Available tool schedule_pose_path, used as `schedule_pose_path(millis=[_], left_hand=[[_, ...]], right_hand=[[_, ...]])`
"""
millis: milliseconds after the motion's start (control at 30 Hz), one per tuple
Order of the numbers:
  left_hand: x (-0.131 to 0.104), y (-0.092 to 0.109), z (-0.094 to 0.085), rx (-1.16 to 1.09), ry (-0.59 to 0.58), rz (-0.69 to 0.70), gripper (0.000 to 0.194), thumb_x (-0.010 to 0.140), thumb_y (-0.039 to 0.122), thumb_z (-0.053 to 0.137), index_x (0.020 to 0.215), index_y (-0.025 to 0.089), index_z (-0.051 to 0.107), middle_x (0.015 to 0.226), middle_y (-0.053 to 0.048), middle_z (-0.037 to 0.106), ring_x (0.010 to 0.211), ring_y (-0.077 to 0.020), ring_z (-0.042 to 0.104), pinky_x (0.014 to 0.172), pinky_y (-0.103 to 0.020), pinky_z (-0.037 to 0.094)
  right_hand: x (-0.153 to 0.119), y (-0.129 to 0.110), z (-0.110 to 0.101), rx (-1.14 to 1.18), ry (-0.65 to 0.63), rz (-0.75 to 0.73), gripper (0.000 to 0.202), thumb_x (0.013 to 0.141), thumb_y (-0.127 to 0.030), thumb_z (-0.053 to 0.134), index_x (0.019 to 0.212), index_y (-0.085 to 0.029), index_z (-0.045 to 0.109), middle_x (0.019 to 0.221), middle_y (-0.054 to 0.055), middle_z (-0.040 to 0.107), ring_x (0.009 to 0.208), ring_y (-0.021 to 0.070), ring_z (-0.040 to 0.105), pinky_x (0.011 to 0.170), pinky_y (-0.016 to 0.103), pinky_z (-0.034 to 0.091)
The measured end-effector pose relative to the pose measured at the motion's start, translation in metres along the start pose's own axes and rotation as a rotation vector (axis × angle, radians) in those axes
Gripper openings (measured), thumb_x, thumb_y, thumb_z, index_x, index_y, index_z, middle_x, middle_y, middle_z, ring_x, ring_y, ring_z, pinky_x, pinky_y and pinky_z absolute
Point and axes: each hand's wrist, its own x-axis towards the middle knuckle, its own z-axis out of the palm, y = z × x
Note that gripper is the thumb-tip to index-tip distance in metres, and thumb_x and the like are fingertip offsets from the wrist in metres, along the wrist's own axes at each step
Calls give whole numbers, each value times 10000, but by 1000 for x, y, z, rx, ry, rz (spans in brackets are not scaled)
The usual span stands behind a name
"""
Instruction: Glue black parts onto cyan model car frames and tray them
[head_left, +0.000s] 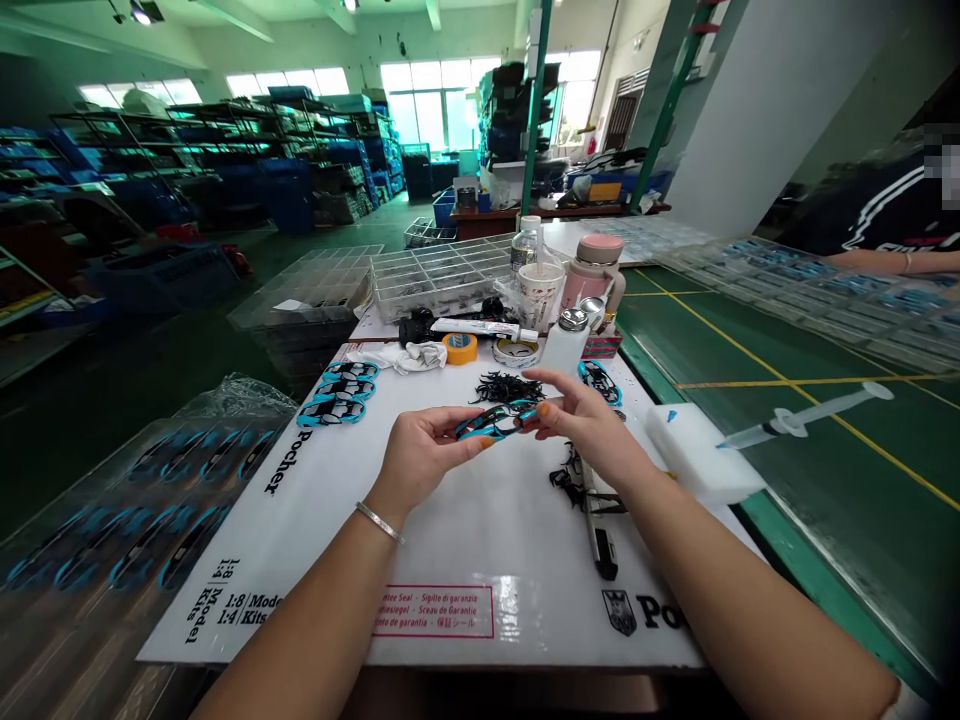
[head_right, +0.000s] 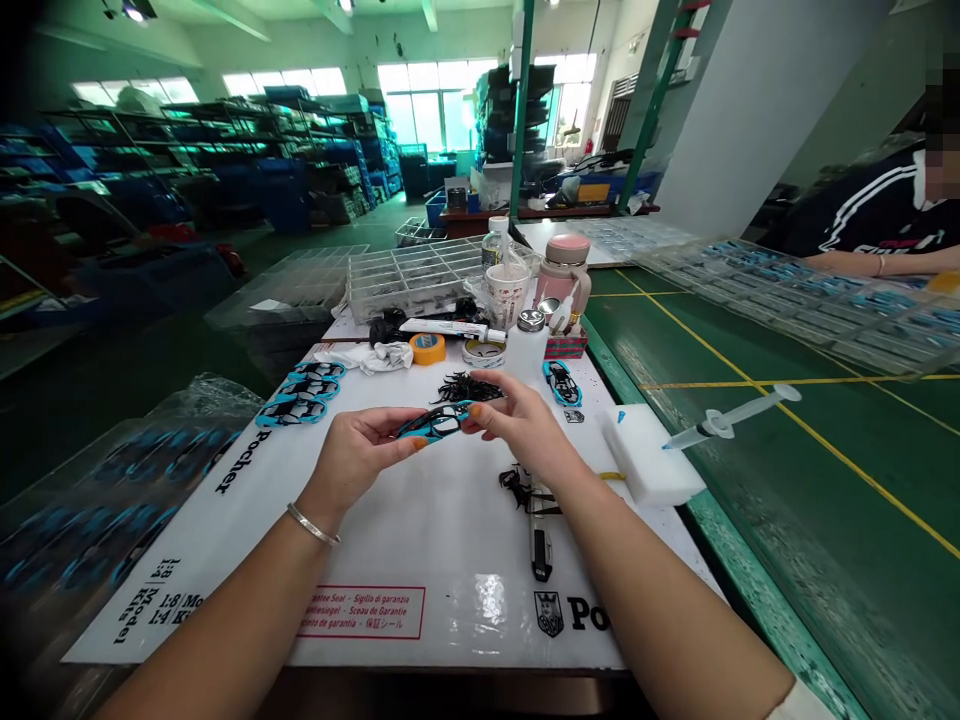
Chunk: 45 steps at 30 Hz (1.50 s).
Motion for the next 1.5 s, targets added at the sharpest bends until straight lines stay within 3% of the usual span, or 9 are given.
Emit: schedule_pose_path(millis=[67, 267, 500, 700, 967, 1200, 1333, 1500], left_hand=[[0, -1, -1, -6, -2, 3, 469, 634, 349, 840, 1046, 154, 733, 972, -90, 739, 870, -237, 687, 745, -304, 564], [0, 2, 0, 43, 17, 24, 429, 646, 336, 831, 1031, 172, 741, 983, -76, 741, 873, -228, 688, 755, -298, 568], [0, 3, 2, 79, 38, 30, 421, 635, 330, 834, 1012, 167, 745, 977, -73, 742, 860, -233, 692, 748, -306, 577], [-2, 5, 3, 69, 41, 22, 421, 625, 349, 836, 990, 157, 751, 933, -78, 746, 828, -227, 688, 709, -292, 570], [-6, 7, 5, 64, 48, 48, 409, 626, 358, 831, 969, 148, 757, 894, -84, 745, 778, -220, 679, 657, -283, 552], [-3, 5, 3, 74, 36, 34, 421, 633, 359, 826, 988, 145, 752, 931, -95, 743, 807, -230, 681, 670, -289, 549], [-2, 5, 2, 86, 22, 27, 422, 655, 362, 813, 1009, 143, 744, 940, -100, 741, 815, -226, 677, 659, -278, 541], [-2, 5, 2, 96, 37, 14, 426, 642, 358, 819, 1002, 141, 747, 923, -97, 742, 792, -218, 677, 651, -274, 541]], right_hand=[[-1, -1, -3, -38, 63, -4, 567, 837, -456, 646, 1306, -184, 480, 854, 82, 721, 824, 207, 679, 666, 283, 485], [-1, 5, 8, -106, -12, -1, 532, 821, -465, 670, 1252, -182, 540, 808, 67, 720, 785, 211, 676, 668, 296, 483], [-1, 10, 15, -145, 10, -15, 490, 802, -440, 701, 1202, -186, 574, 781, 37, 696, 742, 182, 655, 684, 292, 501], [0, 11, 17, -170, 39, -15, 478, 755, -429, 741, 1145, -179, 620, 888, 57, 696, 806, 208, 666, 681, 285, 513], [-3, 6, 20, -254, 104, -54, 466, 704, -442, 762, 1064, -163, 664, 769, 33, 663, 643, 160, 602, 531, 238, 463], [1, 12, 16, -160, 37, -75, 476, 734, -449, 751, 1092, -153, 644, 886, 63, 689, 763, 198, 651, 643, 276, 515], [2, 13, 13, -47, -40, -63, 466, 820, -475, 670, 1136, -137, 624, 891, 87, 697, 809, 218, 676, 705, 310, 522], [1, 14, 17, -61, 21, -53, 483, 781, -469, 712, 1124, -141, 621, 903, 77, 689, 790, 206, 674, 700, 296, 521]])
